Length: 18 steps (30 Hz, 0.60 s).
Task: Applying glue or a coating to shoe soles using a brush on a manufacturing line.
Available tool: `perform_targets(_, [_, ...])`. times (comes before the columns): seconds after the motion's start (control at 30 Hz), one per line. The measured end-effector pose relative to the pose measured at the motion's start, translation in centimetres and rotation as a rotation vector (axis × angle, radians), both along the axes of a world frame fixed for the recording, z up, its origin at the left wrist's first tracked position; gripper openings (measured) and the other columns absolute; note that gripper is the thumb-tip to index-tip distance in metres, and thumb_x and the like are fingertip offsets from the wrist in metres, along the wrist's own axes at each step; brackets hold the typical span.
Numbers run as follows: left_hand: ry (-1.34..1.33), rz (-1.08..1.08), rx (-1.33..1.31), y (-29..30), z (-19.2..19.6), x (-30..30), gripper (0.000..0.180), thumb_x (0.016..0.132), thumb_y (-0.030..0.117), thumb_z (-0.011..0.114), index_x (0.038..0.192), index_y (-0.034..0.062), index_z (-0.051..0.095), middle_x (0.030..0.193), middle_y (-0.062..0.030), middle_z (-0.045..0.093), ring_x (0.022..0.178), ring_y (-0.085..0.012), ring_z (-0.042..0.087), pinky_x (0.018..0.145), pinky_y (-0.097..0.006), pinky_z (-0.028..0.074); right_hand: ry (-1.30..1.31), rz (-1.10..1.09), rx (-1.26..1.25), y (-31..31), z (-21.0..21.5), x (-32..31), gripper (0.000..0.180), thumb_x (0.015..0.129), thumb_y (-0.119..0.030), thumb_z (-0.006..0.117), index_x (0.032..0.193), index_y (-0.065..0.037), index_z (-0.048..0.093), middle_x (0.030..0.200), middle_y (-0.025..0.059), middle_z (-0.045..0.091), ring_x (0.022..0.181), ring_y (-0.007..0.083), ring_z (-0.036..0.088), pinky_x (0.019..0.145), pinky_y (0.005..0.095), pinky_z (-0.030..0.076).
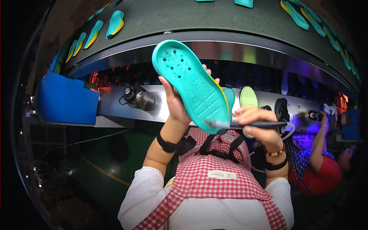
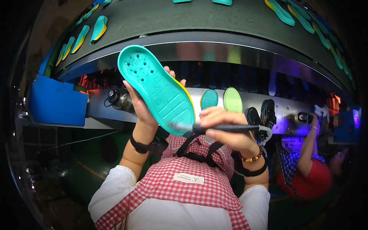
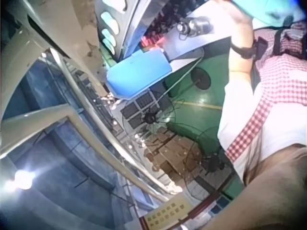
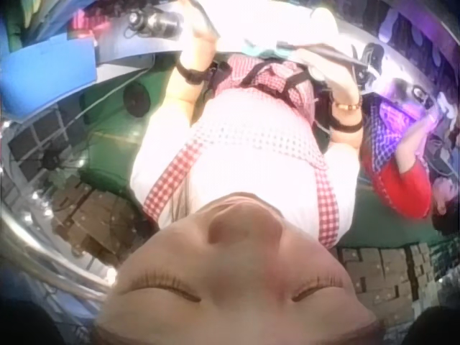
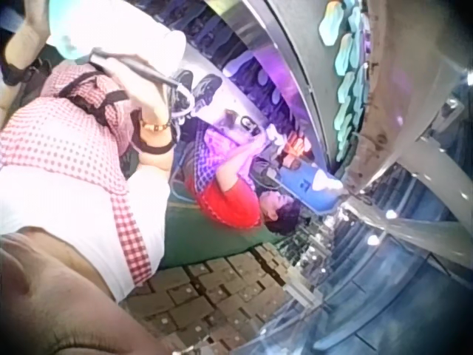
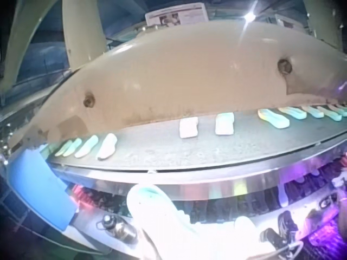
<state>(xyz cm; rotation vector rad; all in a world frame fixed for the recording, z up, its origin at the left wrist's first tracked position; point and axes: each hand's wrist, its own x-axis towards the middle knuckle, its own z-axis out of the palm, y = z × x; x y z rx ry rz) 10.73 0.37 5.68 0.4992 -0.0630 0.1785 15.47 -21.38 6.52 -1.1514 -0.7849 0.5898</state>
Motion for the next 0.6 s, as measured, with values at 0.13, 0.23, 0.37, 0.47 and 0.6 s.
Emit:
perform_targets(0.13, [0.186,0.075,0.033,-1.0,1.9,0.1,0.078,0.081,0.065,0.03,0.13,0.0039,0.031,0.126,-0.0167,0.042,0.113,-0.0323,0.044,0.098,-0.053,0.03,0.527,-0.078,0.135,1.4,-0.7,-1.3,0.016,0.077,0.002,0.058,0.092,0.004,0.056,0.099,0.0177,0.058,0.098,0.0247,0.056,0.089,0.0372,0.044])
perform_targets(0.23, [0.109,-0.001,-0.133,-3.6,1.7,-1.6,0.068,0.088,0.052,0.021,0.132,0.001,0.028,0.128,-0.0205,0.039,0.113,-0.0363,0.044,0.098,-0.051,0.031,0.771,-0.165,0.218,2.5,-0.1,-2.3,0.016,0.078,0.001,0.058,0.093,0.004,0.055,0.1,0.0174,0.058,0.096,0.0237,0.057,0.087,0.0366,0.046])
perform_targets(0.37, [0.279,-0.006,0.0,-2.7,1.2,-1.4,0.064,0.088,0.048,0.024,0.132,0.0017,0.029,0.128,-0.0205,0.04,0.112,-0.0385,0.044,0.096,-0.051,0.033,0.119,-0.087,-0.012,1.9,0.9,-2.9,0.018,0.077,0.006,0.056,0.094,0.003,0.06,0.096,0.014,0.06,0.089,0.0164,0.058,0.076,0.0254,0.047])
perform_targets(0.47, [0.23,0.002,-0.118,-2.2,0.9,-1.2,0.064,0.088,0.048,0.025,0.132,0.002,0.03,0.127,-0.0209,0.04,0.111,-0.0382,0.045,0.095,-0.051,0.034,0.139,-0.148,-0.119,1.5,1.5,-1.7,0.017,0.076,0.006,0.058,0.093,0.003,0.06,0.096,0.0136,0.06,0.088,0.0166,0.059,0.075,0.0257,0.047])
perform_targets(0.6, [0.091,-0.065,-0.076,-1.7,0.5,-0.3,0.06,0.091,0.045,0.022,0.128,-0.0008,0.034,0.121,-0.0208,0.047,0.107,-0.0333,0.051,0.094,-0.045,0.038,-0.202,-0.048,-0.096,2.6,2.7,-1.1,0.017,0.072,0.004,0.062,0.09,0.002,0.062,0.09,0.0141,0.064,0.083,0.0193,0.061,0.076,0.0259,0.047])
